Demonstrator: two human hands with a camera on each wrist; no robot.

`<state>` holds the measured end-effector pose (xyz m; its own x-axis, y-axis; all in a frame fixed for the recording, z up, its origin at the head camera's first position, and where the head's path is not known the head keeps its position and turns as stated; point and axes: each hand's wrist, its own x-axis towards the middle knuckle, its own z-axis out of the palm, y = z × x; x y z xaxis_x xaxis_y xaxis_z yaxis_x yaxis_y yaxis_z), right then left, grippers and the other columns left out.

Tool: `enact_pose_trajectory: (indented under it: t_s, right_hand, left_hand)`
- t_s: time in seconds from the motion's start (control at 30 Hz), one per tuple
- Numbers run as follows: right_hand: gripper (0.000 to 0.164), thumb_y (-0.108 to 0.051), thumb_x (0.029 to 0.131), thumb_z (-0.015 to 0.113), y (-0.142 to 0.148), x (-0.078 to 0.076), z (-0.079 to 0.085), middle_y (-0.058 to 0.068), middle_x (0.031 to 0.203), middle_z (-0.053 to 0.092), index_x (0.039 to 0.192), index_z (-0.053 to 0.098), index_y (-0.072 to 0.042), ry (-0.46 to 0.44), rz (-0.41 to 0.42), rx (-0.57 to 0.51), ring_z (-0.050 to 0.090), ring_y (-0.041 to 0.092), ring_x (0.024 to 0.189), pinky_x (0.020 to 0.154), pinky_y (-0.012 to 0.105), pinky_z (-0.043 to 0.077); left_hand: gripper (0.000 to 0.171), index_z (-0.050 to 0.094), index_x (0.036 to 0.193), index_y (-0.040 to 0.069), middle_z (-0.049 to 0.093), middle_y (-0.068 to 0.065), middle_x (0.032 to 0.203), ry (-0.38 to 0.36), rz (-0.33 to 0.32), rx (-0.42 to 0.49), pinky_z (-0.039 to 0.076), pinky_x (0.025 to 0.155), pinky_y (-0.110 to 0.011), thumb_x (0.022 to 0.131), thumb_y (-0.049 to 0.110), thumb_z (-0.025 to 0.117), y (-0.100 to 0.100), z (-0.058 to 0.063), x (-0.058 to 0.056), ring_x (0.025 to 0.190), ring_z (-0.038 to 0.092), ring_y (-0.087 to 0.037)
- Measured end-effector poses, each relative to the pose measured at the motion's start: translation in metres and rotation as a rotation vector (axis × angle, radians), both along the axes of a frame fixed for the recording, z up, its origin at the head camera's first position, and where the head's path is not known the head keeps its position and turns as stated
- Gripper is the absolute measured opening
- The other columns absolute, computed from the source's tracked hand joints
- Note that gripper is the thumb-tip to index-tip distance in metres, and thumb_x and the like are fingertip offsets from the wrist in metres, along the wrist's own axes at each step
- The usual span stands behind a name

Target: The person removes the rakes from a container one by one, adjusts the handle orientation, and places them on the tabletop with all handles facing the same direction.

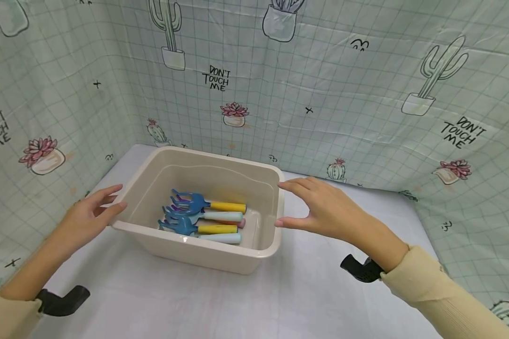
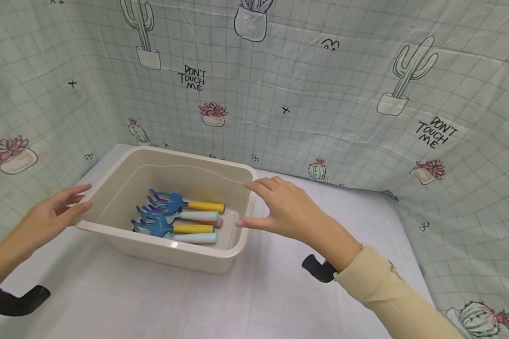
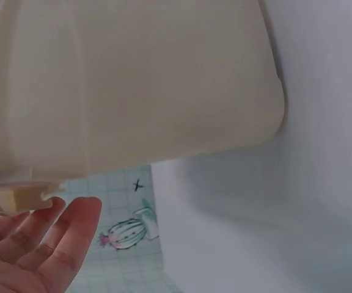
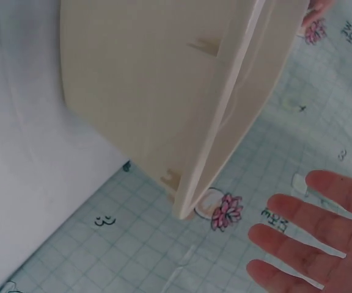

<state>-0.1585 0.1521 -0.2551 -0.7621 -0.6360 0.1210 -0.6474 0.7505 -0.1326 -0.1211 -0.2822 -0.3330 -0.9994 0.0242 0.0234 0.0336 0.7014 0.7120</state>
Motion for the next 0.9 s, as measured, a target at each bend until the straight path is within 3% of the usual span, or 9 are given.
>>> enact_pose_trajectory:
  t_s: [0.1, 0.13, 0.33, 0.6, 0.9]
  right_hand:
    - [0.076, -0.065, 0.077, 0.059, -0.002, -0.002, 0.002, 0.000, 0.133, 0.053, 0.134, 0.050, -0.016, -0.014, 0.003, 0.002, 0.049, 0.022, 0.121, 0.098, 0.044, 0.042]
    - [0.076, -0.065, 0.076, 0.059, -0.003, -0.002, 0.002, -0.001, 0.133, 0.053, 0.134, 0.050, -0.016, -0.020, 0.001, 0.003, 0.050, 0.022, 0.121, 0.098, 0.043, 0.042]
    - [0.075, -0.066, 0.077, 0.058, -0.005, -0.002, 0.006, 0.000, 0.132, 0.054, 0.134, 0.050, -0.018, -0.045, -0.009, 0.018, 0.050, 0.022, 0.121, 0.097, 0.044, 0.043]
    - [0.077, -0.069, 0.076, 0.055, -0.010, -0.004, 0.010, 0.000, 0.133, 0.053, 0.134, 0.049, -0.019, -0.082, -0.016, 0.026, 0.049, 0.022, 0.123, 0.098, 0.045, 0.043]
    - [0.074, -0.064, 0.077, 0.059, -0.019, -0.009, 0.016, 0.001, 0.133, 0.054, 0.135, 0.049, -0.019, -0.113, -0.016, 0.047, 0.049, 0.022, 0.124, 0.097, 0.046, 0.043]
  left_hand:
    - [0.060, 0.025, 0.145, 0.000, 0.042, -0.035, 0.132, -0.046, 0.004, 0.070, 0.050, 0.065, -0.021, 0.097, 0.031, 0.046, 0.001, -0.003, -0.001, 0.107, 0.054, -0.041]
    - [0.060, 0.025, 0.145, 0.000, 0.042, -0.034, 0.133, -0.054, 0.005, 0.095, 0.050, 0.064, -0.019, 0.097, 0.031, 0.046, 0.001, -0.005, -0.002, 0.104, 0.057, -0.030]
    - [0.057, 0.029, 0.142, -0.004, 0.042, -0.033, 0.133, -0.057, 0.018, 0.145, 0.052, 0.065, -0.020, 0.097, 0.027, 0.046, 0.001, -0.011, -0.005, 0.094, 0.056, -0.004]
    - [0.053, 0.030, 0.140, -0.005, 0.044, -0.034, 0.129, -0.024, 0.005, 0.137, 0.054, 0.064, -0.023, 0.096, 0.019, 0.048, -0.001, -0.011, -0.003, 0.096, 0.059, -0.013]
    - [0.052, 0.031, 0.139, -0.004, 0.046, -0.033, 0.126, -0.012, 0.003, 0.154, 0.056, 0.065, -0.026, 0.096, 0.017, 0.048, -0.001, -0.012, 0.001, 0.091, 0.058, -0.004]
